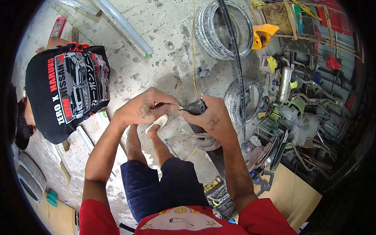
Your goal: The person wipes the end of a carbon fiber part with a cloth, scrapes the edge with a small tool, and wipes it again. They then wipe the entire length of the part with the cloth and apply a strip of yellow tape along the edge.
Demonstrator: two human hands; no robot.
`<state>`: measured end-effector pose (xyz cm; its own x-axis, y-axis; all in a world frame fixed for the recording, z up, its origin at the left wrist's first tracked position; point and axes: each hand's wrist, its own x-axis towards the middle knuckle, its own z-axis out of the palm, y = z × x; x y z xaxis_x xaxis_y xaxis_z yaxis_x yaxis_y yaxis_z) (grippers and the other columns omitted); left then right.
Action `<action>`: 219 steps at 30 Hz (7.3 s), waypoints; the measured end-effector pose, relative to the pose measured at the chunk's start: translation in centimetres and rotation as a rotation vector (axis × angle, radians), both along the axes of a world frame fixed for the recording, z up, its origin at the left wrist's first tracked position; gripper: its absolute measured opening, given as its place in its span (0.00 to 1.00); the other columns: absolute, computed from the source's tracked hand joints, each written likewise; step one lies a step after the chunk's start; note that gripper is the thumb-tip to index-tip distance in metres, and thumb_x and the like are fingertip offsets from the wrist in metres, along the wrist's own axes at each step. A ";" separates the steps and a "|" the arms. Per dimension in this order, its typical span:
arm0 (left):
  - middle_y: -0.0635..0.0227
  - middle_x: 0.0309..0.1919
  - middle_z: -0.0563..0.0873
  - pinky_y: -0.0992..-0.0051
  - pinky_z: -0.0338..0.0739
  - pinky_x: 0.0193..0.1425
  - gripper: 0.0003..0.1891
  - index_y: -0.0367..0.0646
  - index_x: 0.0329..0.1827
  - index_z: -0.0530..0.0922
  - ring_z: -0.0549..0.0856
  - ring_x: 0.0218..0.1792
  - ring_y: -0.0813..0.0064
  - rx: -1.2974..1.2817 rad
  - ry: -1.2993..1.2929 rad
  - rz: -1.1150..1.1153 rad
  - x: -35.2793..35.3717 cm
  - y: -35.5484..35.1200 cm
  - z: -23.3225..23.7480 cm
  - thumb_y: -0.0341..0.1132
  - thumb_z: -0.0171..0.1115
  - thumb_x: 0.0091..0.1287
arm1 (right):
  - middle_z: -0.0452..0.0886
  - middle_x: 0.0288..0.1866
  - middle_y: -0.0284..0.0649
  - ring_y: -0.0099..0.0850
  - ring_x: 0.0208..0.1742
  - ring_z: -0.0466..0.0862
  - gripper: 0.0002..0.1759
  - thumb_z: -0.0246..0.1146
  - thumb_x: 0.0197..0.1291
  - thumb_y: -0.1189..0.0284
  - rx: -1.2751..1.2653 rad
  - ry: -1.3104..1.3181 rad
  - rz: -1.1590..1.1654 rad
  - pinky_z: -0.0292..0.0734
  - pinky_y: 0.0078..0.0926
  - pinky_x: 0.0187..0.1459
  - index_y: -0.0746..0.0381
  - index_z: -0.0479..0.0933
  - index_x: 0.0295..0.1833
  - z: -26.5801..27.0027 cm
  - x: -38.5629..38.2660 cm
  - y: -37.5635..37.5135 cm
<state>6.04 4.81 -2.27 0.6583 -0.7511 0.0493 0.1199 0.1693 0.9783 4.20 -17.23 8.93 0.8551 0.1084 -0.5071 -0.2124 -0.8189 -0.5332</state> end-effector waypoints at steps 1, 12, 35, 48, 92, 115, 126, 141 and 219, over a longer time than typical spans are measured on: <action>0.48 0.41 0.90 0.62 0.81 0.48 0.10 0.32 0.50 0.86 0.89 0.42 0.50 0.032 -0.044 0.010 0.0 0.0 0.2 0.26 0.61 0.71 | 0.85 0.26 0.46 0.36 0.26 0.86 0.24 0.82 0.51 0.60 -0.006 0.023 -0.017 0.79 0.35 0.34 0.69 0.83 0.40 0.1 0.0 0.0; 0.47 0.39 0.89 0.60 0.80 0.43 0.09 0.31 0.49 0.85 0.87 0.38 0.50 -0.009 -0.032 0.058 -0.6 -0.6 0.4 0.27 0.62 0.73 | 0.84 0.32 0.50 0.51 0.36 0.85 0.28 0.82 0.48 0.54 -0.152 -0.026 0.060 0.79 0.47 0.45 0.66 0.83 0.43 -0.3 -0.6 -1.0; 0.60 0.27 0.84 0.69 0.73 0.32 0.11 0.31 0.49 0.86 0.78 0.26 0.77 0.034 0.052 0.040 -0.6 -0.5 1.0 0.33 0.64 0.76 | 0.85 0.28 0.51 0.48 0.31 0.88 0.25 0.80 0.51 0.58 -0.073 0.049 0.022 0.81 0.39 0.38 0.67 0.81 0.42 0.5 -0.3 -0.3; 0.64 0.31 0.87 0.71 0.76 0.36 0.12 0.34 0.53 0.88 0.80 0.28 0.75 0.053 0.148 0.404 -4.8 -1.3 -0.4 0.33 0.61 0.80 | 0.84 0.27 0.51 0.47 0.31 0.88 0.24 0.79 0.52 0.59 -0.058 0.025 0.053 0.81 0.38 0.38 0.68 0.80 0.40 0.6 0.3 -0.7; 0.65 0.33 0.85 0.78 0.72 0.29 0.10 0.35 0.41 0.80 0.79 0.26 0.83 0.250 0.336 1.019 -9.3 -11.9 11.1 0.32 0.73 0.72 | 0.87 0.56 0.43 0.26 0.55 0.85 0.29 0.76 0.63 0.69 0.616 -0.171 -0.319 0.80 0.27 0.58 0.69 0.77 0.67 -0.1 -8.6 -5.2; 0.69 0.29 0.85 0.77 0.76 0.32 0.07 0.35 0.43 0.82 0.81 0.29 0.81 0.415 0.010 1.240 -8.9 -13.5 8.2 0.31 0.67 0.76 | 0.87 0.43 0.35 0.20 0.38 0.85 0.32 0.83 0.55 0.65 0.724 -0.178 -0.327 0.82 0.22 0.42 0.67 0.78 0.61 -1.4 -8.1 -6.5; 0.78 0.24 0.79 0.84 0.58 0.20 0.12 0.41 0.44 0.82 0.69 0.18 0.90 0.181 0.512 1.211 -17.8 -9.0 19.2 0.41 0.65 0.80 | 0.85 0.58 0.41 0.29 0.52 0.85 0.29 0.71 0.72 0.61 0.850 -0.147 -0.419 0.81 0.28 0.54 0.66 0.75 0.71 -0.6 -10.2 -13.1; 0.72 0.32 0.81 0.80 0.66 0.23 0.20 0.42 0.49 0.80 0.76 0.23 0.82 0.434 0.472 0.690 -23.4 -13.2 17.2 0.52 0.66 0.77 | 0.87 0.51 0.44 0.32 0.54 0.86 0.25 0.61 0.76 0.60 0.693 -0.172 -0.537 0.81 0.32 0.56 0.66 0.75 0.69 1.2 -27.5 -12.5; 0.60 0.26 0.84 0.71 0.75 0.31 0.09 0.31 0.47 0.85 0.83 0.25 0.73 0.308 0.239 0.850 -14.7 -16.8 6.7 0.31 0.65 0.78 | 0.88 0.52 0.36 0.19 0.50 0.84 0.30 0.74 0.70 0.64 0.555 0.289 -0.226 0.79 0.18 0.53 0.71 0.79 0.70 -1.4 -5.3 -15.1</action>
